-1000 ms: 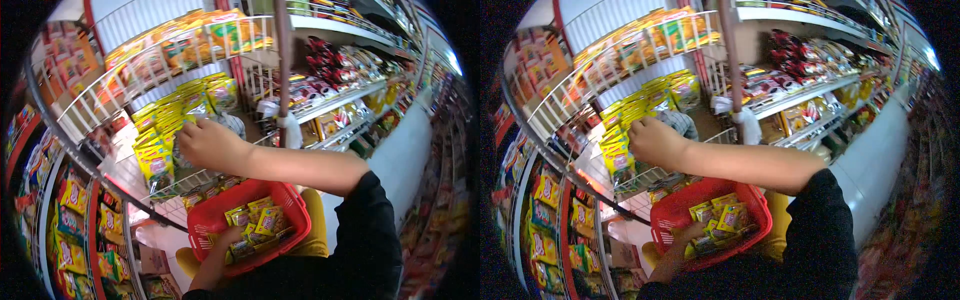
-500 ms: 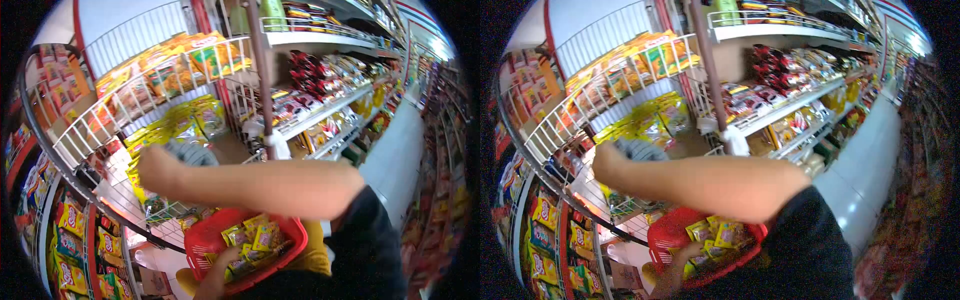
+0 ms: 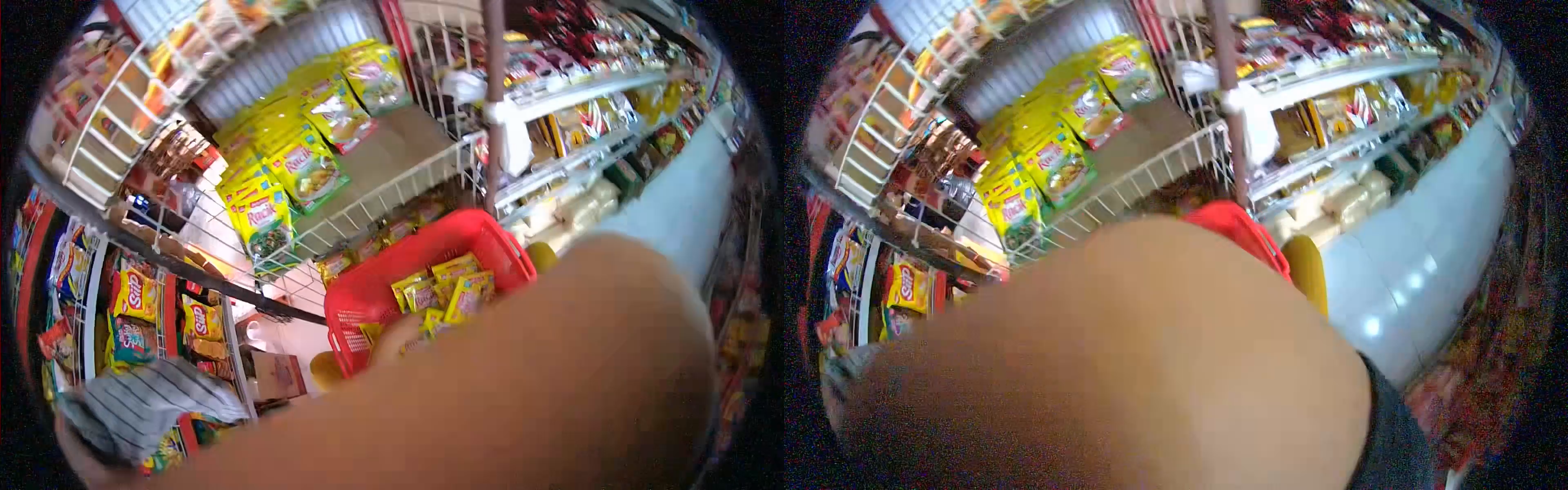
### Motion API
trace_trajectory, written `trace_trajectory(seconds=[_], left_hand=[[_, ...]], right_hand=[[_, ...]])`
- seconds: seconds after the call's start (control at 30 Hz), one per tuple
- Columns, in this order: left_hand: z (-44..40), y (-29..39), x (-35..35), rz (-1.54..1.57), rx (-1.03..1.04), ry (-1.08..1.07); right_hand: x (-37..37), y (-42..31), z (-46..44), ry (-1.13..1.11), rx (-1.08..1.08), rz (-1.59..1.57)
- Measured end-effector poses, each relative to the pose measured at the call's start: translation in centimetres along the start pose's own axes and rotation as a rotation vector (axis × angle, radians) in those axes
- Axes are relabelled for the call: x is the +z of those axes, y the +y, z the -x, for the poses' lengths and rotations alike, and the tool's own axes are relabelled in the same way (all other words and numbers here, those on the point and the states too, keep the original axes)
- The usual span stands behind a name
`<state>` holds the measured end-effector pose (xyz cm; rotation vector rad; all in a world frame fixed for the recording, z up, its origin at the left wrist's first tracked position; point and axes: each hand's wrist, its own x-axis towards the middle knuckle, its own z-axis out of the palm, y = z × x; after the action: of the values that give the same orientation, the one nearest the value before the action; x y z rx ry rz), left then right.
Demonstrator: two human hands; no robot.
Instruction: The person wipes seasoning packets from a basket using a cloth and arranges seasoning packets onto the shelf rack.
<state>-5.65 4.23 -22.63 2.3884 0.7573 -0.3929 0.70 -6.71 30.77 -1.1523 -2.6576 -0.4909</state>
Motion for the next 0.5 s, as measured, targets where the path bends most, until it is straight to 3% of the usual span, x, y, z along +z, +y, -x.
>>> trace_trajectory(seconds=[0.17,0.27,0.5], left_hand=[[-0.4,1.7,-0.5,0.052,-0.015,0.028],[-2.8,-0.8,2.2,0.050,0.005,0.012],[-1.6,2.3,-0.3,0.076,-0.055,-0.005]], right_hand=[[0.0,-1.1,1.6,-0.029,0.042,-0.023],[0.2,-1.6,2.1,-0.039,0.062,-0.006],[0.3,-1.7,2.9,-0.068,0.028,0.001]])
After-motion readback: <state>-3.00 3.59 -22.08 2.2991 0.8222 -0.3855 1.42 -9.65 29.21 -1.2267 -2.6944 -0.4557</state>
